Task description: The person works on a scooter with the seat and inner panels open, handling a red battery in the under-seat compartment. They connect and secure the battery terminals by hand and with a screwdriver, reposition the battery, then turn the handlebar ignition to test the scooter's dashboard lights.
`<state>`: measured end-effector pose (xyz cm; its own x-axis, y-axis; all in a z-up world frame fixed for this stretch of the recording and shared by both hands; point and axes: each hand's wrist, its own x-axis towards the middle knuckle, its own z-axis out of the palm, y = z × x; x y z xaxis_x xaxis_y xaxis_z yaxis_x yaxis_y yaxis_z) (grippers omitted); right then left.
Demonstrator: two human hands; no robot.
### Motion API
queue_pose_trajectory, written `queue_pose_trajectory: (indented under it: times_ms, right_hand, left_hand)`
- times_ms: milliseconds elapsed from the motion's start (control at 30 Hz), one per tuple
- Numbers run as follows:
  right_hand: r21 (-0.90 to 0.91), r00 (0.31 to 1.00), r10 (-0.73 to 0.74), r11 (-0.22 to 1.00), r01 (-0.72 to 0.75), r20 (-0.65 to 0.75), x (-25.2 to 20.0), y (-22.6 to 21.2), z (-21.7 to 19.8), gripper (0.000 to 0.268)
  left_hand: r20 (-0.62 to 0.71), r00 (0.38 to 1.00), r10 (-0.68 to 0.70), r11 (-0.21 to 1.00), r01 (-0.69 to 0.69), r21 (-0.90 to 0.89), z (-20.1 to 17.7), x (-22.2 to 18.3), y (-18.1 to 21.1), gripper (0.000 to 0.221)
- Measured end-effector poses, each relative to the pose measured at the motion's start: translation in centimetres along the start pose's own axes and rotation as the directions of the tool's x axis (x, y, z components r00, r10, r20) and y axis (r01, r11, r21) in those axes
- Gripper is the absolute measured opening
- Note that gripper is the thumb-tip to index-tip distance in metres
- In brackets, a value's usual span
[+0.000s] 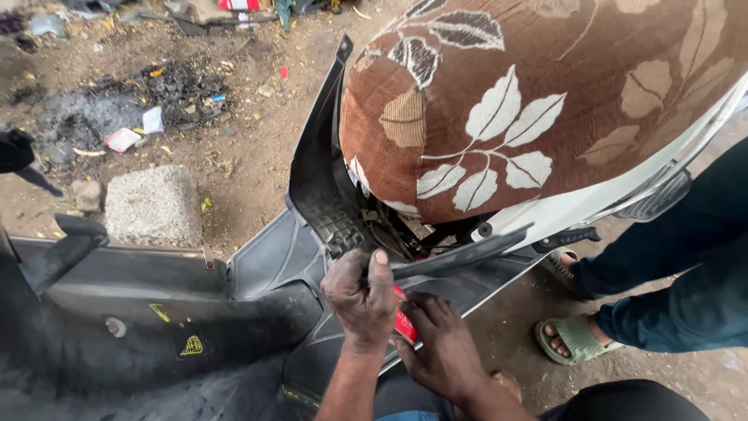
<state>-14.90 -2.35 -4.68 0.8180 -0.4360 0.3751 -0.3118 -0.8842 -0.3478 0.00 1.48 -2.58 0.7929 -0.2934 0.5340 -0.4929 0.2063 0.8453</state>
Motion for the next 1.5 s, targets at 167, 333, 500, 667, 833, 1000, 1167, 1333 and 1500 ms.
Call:
queue_pose_trajectory:
  times_ms: [167, 333, 500, 667, 833, 1000, 1167, 1333, 1500]
  right_hand:
    - [0.211, 0.932, 0.070, 0.978, 0.006, -0.355, -0.9, -0.1, -0.2, 0.023]
    - [0.358, 0.845, 0.311, 0.921, -0.155, -0.435, -1.0, 2.4, -1.3, 0.013]
    - [0.336, 0.902, 0.405, 0.879, -0.338, -0.153, -0.1, 2.0, -1.0, 0.014]
    - [-0.057, 0.990, 0.022, 0.998, -0.014, 0.140, 3.1, -0.1, 1.3, 0.066]
    - [-0.103, 0.979, 0.075, 0.993, -0.056, 0.190, 2.2, 0.4, 2.2, 0.062]
    - [0.086, 0.963, 0.254, 0.961, -0.262, 0.089, 0.5, 0.1, -1.3, 0.049]
    - [0.619, 0.673, 0.612, 0.732, -0.284, -0.415, -3.3, 5.3, -0.7, 0.026]
    - [0.685, 0.783, 0.379, 0.725, 0.080, -0.493, 3.2, -0.4, -6.9, 0.038]
    - [0.778, 0.824, 0.439, 0.628, 0.004, -0.358, 2.9, 0.9, -5.3, 0.018]
  left_hand:
    - [-0.045, 0.997, -0.070, 0.987, 0.063, -0.145, -0.8, -1.1, -1.3, 0.031]
    - [-0.048, 0.998, -0.026, 0.995, 0.022, -0.092, -0.9, -0.6, -1.1, 0.031]
    - [0.001, 0.999, -0.034, 0.996, 0.034, -0.084, -0.7, -0.1, -0.1, 0.032]
    - [0.049, 0.998, -0.030, 0.998, 0.032, -0.056, -0.5, -0.1, -0.2, 0.034]
    - [0.024, 0.998, -0.054, 0.993, 0.057, -0.103, -0.9, -0.5, -1.0, 0.032]
    - [-0.015, 0.998, -0.055, 0.986, 0.052, -0.156, -0.8, -1.2, -1.6, 0.030]
    - [-0.019, 0.998, -0.058, 0.978, 0.053, -0.199, -0.8, -1.4, -1.9, 0.031]
    - [-0.023, 0.999, -0.033, 0.985, 0.028, -0.172, -0.8, -1.2, -1.3, 0.029]
    - [-0.005, 0.997, -0.081, 0.988, 0.080, -0.132, -1.3, -0.3, -0.8, 0.027]
